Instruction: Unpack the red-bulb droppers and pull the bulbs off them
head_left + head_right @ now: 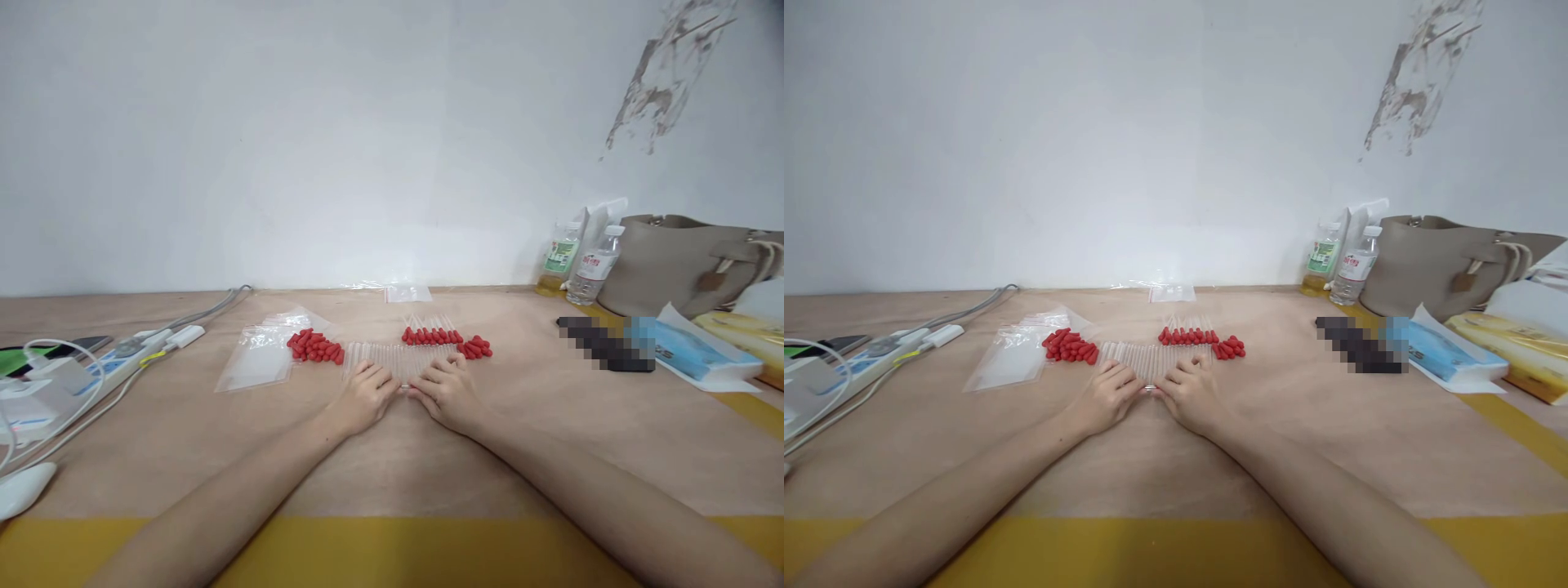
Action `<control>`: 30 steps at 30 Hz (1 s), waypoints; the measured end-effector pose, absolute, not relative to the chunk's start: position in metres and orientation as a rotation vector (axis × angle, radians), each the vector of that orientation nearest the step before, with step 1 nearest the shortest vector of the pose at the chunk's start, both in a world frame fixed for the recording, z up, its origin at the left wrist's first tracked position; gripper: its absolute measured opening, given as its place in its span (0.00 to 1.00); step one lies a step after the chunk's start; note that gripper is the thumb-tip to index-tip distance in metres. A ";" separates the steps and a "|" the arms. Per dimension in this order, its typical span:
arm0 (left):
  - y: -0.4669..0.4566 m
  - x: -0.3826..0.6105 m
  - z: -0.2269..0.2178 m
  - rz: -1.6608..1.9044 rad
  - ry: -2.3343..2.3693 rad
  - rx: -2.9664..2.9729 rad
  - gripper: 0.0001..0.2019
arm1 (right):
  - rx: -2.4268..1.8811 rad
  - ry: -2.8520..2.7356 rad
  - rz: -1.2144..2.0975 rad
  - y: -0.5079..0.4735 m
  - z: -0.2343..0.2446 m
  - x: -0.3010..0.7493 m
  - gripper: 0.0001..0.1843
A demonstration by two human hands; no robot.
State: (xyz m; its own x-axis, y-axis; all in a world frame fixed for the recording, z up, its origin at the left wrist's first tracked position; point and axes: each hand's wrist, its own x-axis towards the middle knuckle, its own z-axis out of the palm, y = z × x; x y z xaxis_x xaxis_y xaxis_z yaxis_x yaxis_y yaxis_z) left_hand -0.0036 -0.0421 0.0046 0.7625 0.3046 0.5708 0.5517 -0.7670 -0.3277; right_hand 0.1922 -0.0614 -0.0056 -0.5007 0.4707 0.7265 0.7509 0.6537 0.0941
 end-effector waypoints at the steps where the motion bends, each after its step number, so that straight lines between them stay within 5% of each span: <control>1: -0.042 -0.003 0.004 -0.669 -0.647 -2.478 0.11 | -0.928 -2.188 -0.553 -0.062 -0.005 0.193 0.10; 25: -0.052 -0.004 0.007 -0.745 -0.676 -2.535 0.15 | -0.678 -2.100 -0.964 -0.069 0.000 0.209 0.10; 30: -0.039 -0.021 0.010 -0.780 -0.841 -2.500 0.14 | -0.941 -2.081 -0.755 -0.061 0.003 0.232 0.10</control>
